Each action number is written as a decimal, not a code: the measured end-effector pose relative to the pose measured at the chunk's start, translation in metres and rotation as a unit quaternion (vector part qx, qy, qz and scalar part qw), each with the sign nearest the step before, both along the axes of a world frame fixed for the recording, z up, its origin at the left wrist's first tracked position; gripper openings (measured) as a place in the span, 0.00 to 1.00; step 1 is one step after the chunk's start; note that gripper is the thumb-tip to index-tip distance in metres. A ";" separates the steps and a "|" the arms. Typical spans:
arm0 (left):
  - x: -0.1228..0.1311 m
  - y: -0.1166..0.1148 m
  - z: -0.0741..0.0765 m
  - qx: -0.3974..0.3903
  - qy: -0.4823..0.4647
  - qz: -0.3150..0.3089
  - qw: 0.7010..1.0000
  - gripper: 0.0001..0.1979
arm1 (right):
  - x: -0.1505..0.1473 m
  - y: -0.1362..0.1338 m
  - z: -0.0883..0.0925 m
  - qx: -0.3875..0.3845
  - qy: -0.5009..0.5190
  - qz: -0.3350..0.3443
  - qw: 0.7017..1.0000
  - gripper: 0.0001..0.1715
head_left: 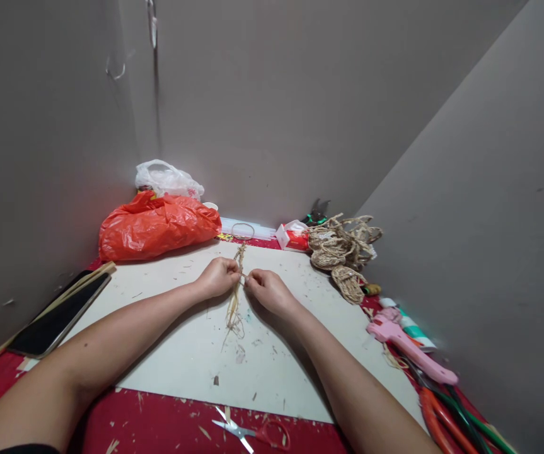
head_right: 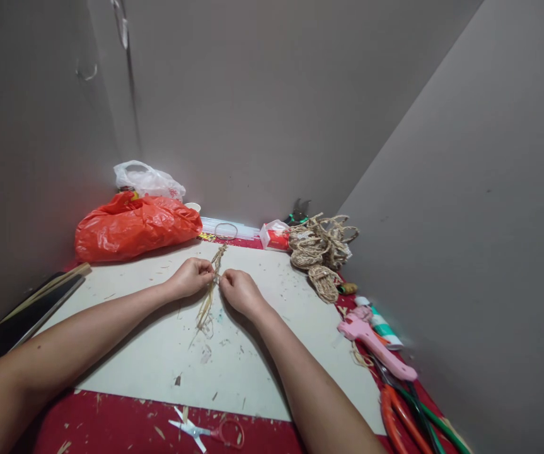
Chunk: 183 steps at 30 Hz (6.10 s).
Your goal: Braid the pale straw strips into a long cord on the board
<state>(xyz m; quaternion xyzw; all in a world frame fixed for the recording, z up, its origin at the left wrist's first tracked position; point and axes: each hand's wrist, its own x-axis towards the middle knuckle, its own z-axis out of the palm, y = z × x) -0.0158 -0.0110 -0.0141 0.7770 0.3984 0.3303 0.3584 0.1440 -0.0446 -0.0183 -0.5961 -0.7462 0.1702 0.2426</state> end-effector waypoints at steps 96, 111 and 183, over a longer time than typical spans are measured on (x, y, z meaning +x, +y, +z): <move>0.001 -0.029 0.022 -0.031 0.165 -0.001 0.986 0.05 | -0.029 -0.019 0.008 -0.297 0.516 -0.058 0.801 0.18; -0.007 -0.003 0.018 -0.129 -0.030 0.030 0.991 0.07 | -0.014 -0.012 0.008 -0.344 0.556 -0.010 0.757 0.07; -0.003 -0.013 0.016 -0.334 -0.096 -0.149 0.926 0.10 | 0.000 -0.010 0.012 -0.327 0.320 0.006 0.889 0.23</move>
